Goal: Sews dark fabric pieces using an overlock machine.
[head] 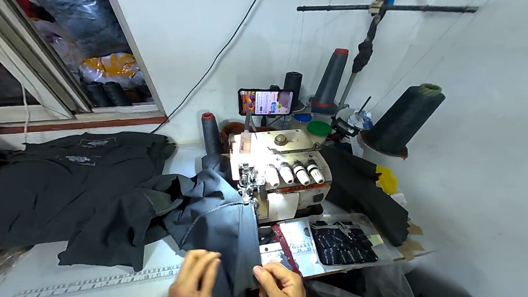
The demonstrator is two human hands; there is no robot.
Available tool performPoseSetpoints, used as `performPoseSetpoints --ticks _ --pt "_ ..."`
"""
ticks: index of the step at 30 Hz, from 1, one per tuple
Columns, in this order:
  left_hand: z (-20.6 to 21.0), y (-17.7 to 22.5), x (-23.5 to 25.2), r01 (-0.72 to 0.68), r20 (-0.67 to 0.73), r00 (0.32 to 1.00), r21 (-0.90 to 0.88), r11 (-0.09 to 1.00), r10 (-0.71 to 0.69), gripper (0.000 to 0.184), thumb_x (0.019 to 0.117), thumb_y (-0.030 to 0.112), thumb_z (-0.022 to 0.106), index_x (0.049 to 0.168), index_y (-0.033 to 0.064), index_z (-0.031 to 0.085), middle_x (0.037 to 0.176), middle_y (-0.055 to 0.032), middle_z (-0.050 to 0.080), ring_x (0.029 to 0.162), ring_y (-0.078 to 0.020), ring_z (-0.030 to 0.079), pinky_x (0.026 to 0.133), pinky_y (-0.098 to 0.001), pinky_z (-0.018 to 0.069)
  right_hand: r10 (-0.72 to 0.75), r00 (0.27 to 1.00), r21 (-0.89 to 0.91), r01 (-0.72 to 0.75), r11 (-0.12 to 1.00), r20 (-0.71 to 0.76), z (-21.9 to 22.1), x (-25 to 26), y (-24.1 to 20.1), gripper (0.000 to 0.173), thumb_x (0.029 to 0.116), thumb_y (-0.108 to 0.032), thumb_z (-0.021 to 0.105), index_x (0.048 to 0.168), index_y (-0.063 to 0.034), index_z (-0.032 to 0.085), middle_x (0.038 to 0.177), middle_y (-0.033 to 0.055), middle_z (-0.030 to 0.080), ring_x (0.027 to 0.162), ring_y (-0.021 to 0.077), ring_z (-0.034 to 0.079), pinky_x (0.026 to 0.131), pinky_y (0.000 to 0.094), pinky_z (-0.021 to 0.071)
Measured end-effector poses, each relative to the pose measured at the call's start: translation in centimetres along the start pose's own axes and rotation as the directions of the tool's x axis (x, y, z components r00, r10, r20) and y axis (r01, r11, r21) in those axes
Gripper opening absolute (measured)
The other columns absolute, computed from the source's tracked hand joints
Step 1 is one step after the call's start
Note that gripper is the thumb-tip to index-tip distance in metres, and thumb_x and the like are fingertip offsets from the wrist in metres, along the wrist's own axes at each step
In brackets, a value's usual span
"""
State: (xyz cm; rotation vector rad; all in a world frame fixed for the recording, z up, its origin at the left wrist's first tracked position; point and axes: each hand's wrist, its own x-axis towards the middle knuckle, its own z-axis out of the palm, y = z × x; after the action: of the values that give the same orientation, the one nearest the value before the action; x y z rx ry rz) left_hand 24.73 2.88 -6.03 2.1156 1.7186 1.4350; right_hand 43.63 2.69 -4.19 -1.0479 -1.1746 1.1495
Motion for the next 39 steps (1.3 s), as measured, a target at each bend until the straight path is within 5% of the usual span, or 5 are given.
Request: performPoseSetpoints --ticks 4,12,22,28,39 --pt "-2.0 -2.8 1.0 0.403 0.054 0.906 0.191 0.895 -0.42 0.069 0.0934 0.019 0.07 0.146 -0.0127 0.039 0.123 -0.0377 0.057 0.08 -0.0456 0.066 0.07 -0.062 0.0537 -0.092 0.994 -0.014 0.091 0.996 -0.06 -0.4 -0.2 -0.6 0.013 0.0914 0.0 0.066 0.08 0.0032 0.072 0.069 -0.0003 0.06 0.058 -0.0013 0.055 0.056 0.0137 0.0493" --pt "-1.0 -4.5 2.8 0.335 0.143 0.905 0.342 0.878 -0.4 0.017 0.0957 0.002 0.054 0.101 -0.0079 0.068 0.093 -0.0261 0.068 0.084 -0.0444 0.068 0.074 -0.0638 0.052 0.034 0.998 0.027 -0.032 0.999 -0.062 -0.2 0.6 3.2 0.016 0.0942 -0.001 0.063 0.08 0.0019 0.07 0.066 -0.0008 0.062 0.054 0.0009 0.057 0.054 0.0177 0.0514" --pt "-1.5 -1.3 2.0 0.295 0.375 0.826 0.346 0.891 -0.42 0.044 0.0846 0.001 0.068 0.124 -0.0171 0.06 0.126 -0.0387 0.058 0.122 -0.0575 0.054 0.101 -0.0716 0.0368 0.038 0.998 0.028 -0.037 0.999 -0.045 0.3 0.7 3.5 0.017 0.095 -0.001 0.061 0.08 0.0012 0.069 0.065 -0.0025 0.062 0.055 -0.0006 0.057 0.055 0.0169 0.0511" --pt "-0.5 -2.3 0.2 0.362 0.136 0.923 0.017 0.932 -0.361 0.044 0.1033 0.026 0.053 0.129 -0.0094 0.052 0.075 -0.0126 0.063 0.063 -0.0256 0.063 0.061 -0.0468 0.0548 -0.011 0.999 -0.014 0.011 1.0 -0.048 -0.4 0.6 3.4 0.017 0.0946 -0.001 0.063 0.08 0.0019 0.07 0.067 -0.0009 0.061 0.056 -0.0002 0.057 0.056 0.0165 0.0511" --pt "-5.2 -3.1 2.7 0.105 -0.164 0.964 -0.487 0.867 -0.21 0.027 0.0918 0.001 0.06 0.113 0.0169 0.058 0.097 0.0167 0.065 0.089 0.0031 0.063 0.078 -0.0162 0.055 -0.167 0.986 -0.032 0.166 0.986 -0.027 0.0 -1.0 0.9 0.017 0.0931 -0.001 0.064 0.078 0.0047 0.069 0.068 -0.0007 0.058 0.062 -0.0016 0.055 0.06 0.0142 0.0488"
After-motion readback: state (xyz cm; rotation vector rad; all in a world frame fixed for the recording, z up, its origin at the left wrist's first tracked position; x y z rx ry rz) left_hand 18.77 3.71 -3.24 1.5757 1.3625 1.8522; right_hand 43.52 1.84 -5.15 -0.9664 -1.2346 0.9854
